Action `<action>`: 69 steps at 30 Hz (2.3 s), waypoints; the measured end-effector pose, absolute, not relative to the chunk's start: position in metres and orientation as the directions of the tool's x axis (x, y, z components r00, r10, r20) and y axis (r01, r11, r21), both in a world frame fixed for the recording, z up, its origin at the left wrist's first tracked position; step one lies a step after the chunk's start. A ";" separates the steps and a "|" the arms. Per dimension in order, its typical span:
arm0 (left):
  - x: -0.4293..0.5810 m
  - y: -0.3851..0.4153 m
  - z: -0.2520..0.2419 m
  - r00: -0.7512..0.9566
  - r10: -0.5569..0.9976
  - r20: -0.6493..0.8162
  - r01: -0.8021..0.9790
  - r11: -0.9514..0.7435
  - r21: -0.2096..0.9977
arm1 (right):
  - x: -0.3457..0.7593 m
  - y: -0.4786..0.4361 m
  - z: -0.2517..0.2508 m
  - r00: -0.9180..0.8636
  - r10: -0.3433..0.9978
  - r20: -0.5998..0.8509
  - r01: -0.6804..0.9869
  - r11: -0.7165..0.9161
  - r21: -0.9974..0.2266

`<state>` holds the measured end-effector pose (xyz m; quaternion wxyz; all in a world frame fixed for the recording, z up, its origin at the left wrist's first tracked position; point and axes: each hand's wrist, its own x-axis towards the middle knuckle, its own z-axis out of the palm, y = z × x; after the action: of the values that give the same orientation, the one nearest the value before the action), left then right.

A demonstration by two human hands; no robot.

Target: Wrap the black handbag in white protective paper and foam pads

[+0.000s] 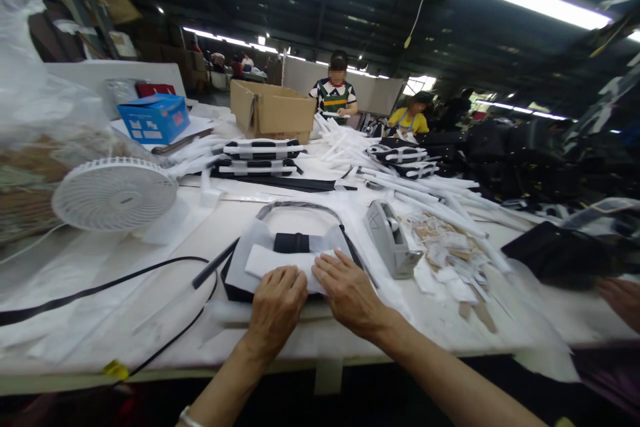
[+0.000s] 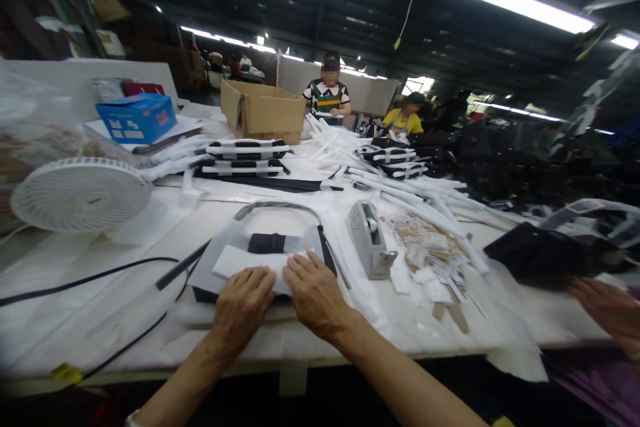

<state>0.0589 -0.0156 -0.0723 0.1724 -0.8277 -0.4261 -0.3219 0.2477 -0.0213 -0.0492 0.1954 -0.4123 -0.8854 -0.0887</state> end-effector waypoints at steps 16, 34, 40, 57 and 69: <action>0.054 -0.005 -0.089 0.556 0.462 0.691 0.514 -0.845 0.152 | 0.254 -0.029 -0.042 -0.627 0.617 0.476 0.686 0.726 -0.037; 0.052 0.003 -0.082 0.641 0.496 0.586 0.488 -0.853 0.188 | 0.265 -0.080 -0.089 -0.289 0.758 0.584 0.866 0.468 -0.179; 0.056 0.003 -0.065 0.670 0.465 0.578 0.502 -0.858 0.107 | 0.271 -0.072 -0.087 -0.296 0.667 0.683 0.842 0.520 -0.143; 0.057 -0.006 -0.083 0.658 0.409 0.632 0.559 -0.828 -0.046 | 0.294 -0.053 -0.051 -0.384 0.643 0.663 0.865 0.501 0.015; 0.059 -0.003 -0.090 0.654 0.413 0.634 0.550 -0.835 -0.024 | 0.292 -0.026 -0.093 -0.347 0.669 0.657 0.784 0.591 -0.188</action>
<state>0.0592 -0.0027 -0.0904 0.1074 -0.9030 -0.2665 -0.3193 0.2922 -0.0261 -0.0925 0.3585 -0.4450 -0.8167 -0.0801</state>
